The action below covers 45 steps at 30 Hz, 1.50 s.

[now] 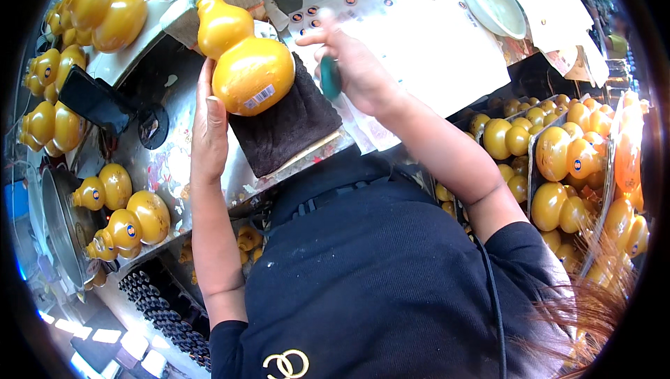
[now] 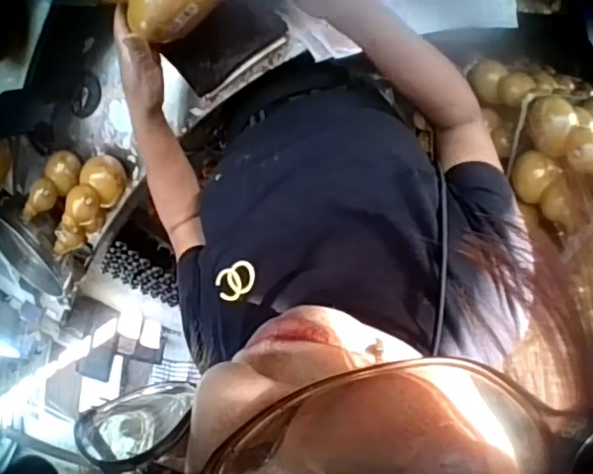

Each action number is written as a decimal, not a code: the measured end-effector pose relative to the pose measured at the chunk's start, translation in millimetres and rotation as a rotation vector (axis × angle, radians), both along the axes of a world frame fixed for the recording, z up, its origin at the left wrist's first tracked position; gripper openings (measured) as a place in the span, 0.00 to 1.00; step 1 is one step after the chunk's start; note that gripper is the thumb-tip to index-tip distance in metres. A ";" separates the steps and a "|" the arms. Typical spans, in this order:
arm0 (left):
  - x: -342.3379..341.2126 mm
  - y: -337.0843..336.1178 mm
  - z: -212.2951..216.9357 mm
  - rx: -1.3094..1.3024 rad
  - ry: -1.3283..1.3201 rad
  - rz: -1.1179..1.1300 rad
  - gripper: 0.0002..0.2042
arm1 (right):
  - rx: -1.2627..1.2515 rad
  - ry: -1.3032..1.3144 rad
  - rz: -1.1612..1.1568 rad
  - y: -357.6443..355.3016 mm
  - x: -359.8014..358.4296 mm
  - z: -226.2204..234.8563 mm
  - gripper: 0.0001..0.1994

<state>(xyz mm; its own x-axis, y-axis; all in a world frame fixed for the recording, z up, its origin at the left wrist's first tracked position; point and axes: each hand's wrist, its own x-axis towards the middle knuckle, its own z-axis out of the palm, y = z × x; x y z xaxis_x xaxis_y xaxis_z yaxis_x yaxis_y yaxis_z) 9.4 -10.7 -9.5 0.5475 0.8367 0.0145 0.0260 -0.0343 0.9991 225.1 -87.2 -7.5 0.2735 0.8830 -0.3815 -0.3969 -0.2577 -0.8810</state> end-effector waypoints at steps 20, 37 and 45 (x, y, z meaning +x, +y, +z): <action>0.8 4.2 3.9 0.006 0.155 -0.064 0.43 | 0.380 -0.786 -0.067 -34.1 -36.7 3.2 0.17; 1.7 7.1 9.3 -0.153 -0.010 -0.142 0.30 | 0.901 -1.597 -0.019 -27.9 -74.0 12.1 0.06; 8.6 -0.3 11.5 -0.113 -0.066 0.006 0.38 | 0.728 -1.026 0.157 -43.0 -55.6 26.9 0.11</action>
<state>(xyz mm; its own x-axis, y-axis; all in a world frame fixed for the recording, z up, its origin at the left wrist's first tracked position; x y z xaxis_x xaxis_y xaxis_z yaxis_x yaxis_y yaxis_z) 18.0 -11.0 2.0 0.5438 0.8381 -0.0444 -0.0398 0.0785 0.9961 169.6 -130.2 19.4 0.0280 0.8484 0.5287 0.5410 0.4319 -0.7217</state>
